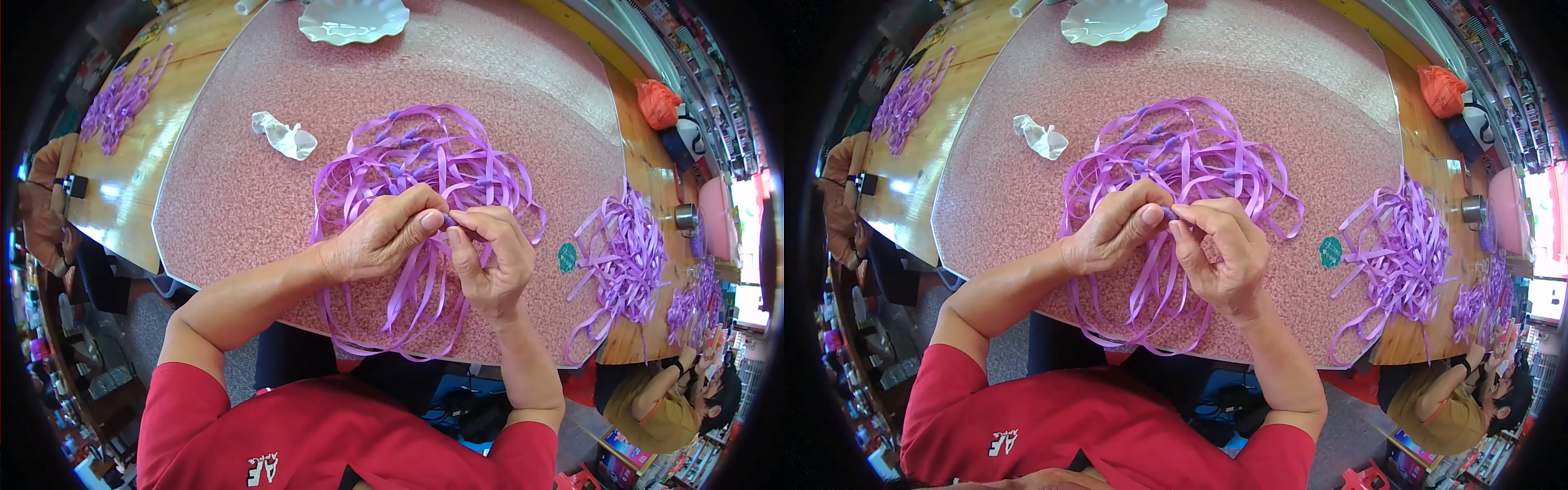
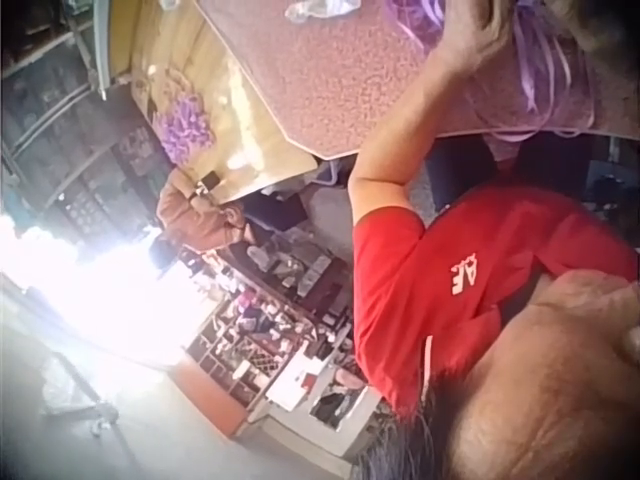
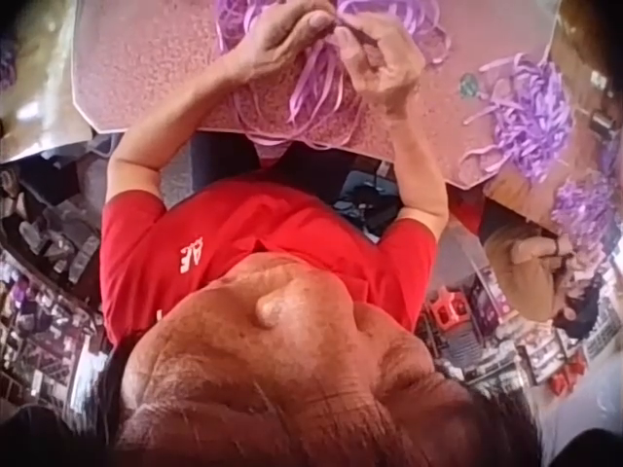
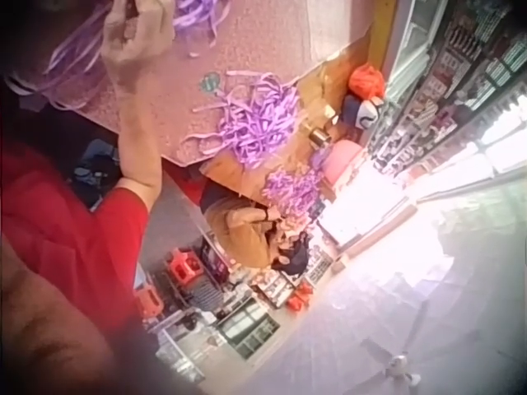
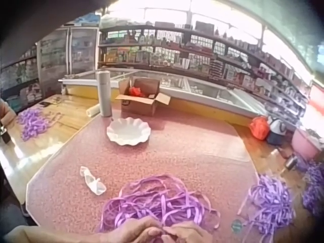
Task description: Braiding several strands of purple ribbon together into a decorative cord or item.
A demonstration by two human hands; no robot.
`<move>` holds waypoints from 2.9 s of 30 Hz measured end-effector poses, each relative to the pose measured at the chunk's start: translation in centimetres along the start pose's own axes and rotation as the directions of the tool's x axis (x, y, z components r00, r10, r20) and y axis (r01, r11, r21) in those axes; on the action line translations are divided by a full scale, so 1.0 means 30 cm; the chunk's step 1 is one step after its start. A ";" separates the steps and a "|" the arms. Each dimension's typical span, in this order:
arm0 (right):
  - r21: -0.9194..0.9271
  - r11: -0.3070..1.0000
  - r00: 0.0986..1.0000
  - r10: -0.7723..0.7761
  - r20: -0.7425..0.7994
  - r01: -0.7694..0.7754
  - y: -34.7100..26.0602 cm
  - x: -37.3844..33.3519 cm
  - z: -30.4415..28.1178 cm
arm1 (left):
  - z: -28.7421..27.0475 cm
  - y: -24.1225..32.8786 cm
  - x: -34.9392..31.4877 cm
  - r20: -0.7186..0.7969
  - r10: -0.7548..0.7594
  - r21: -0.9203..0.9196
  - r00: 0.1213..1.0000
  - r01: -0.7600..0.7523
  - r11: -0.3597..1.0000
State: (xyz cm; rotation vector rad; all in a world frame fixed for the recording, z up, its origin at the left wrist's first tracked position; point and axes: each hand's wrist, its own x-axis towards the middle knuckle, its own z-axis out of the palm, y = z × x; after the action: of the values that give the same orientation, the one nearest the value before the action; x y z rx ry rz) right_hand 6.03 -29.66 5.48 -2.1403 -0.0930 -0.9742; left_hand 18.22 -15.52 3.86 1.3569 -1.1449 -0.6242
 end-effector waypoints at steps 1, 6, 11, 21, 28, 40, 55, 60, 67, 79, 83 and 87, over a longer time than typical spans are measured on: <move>-0.001 1.000 1.000 0.002 -0.001 -0.002 -0.002 -0.002 -0.001 | 0.000 -0.001 -0.001 0.013 -0.022 -0.025 1.000 0.022 0.999; 0.027 0.997 0.997 0.075 -0.021 -0.074 -0.015 0.001 -0.001 | -0.002 0.002 -0.001 0.009 -0.018 0.005 1.000 0.018 1.000; -0.009 0.999 0.999 0.042 0.002 -0.042 -0.009 0.002 -0.001 | 0.007 -0.008 0.000 -0.023 0.051 0.043 0.998 -0.050 0.998; 0.026 0.999 0.998 0.041 0.043 -0.042 -0.017 -0.003 -0.008 | -0.003 -0.011 0.005 0.058 0.059 0.026 0.997 -0.061 0.998; 0.014 0.997 0.994 -0.076 0.072 0.075 -0.002 -0.008 -0.010 | -0.013 -0.022 0.011 0.110 0.131 0.034 0.985 -0.136 0.990; 0.139 0.984 0.991 0.103 0.086 -0.114 -0.014 -0.011 -0.007 | -0.009 0.014 0.008 0.069 0.002 -0.077 0.998 0.004 0.997; 0.189 0.965 0.982 0.171 0.084 -0.185 -0.003 -0.032 -0.002 | -0.011 0.007 0.000 0.119 -0.071 -0.192 0.990 0.093 0.977; 0.189 0.961 0.978 0.188 0.090 -0.202 -0.005 -0.027 -0.004 | -0.008 0.004 -0.001 0.123 -0.124 -0.232 0.985 0.150 0.961; 0.146 0.974 0.984 0.166 0.071 -0.175 -0.010 -0.022 -0.007 | -0.006 0.012 0.003 0.117 -0.104 -0.260 0.988 0.131 0.957; 0.064 0.997 0.998 0.045 0.044 -0.048 -0.007 -0.005 -0.010 | 0.002 -0.021 0.000 0.128 -0.090 -0.238 0.988 0.118 0.964; 0.089 0.987 0.991 0.126 0.054 -0.130 -0.007 -0.020 -0.009 | -0.001 0.005 -0.003 0.175 -0.179 -0.400 0.968 0.236 0.885; 0.071 0.987 0.988 0.141 0.058 -0.145 -0.018 -0.020 -0.008 | -0.005 -0.001 -0.001 0.202 -0.175 -0.415 0.964 0.246 0.876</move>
State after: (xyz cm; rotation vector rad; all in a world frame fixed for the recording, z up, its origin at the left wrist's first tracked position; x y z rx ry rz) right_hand 5.28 -29.31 5.51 -2.0732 -0.0019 -0.8192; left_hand 18.34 -15.45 3.86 1.0600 -0.9110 -1.0971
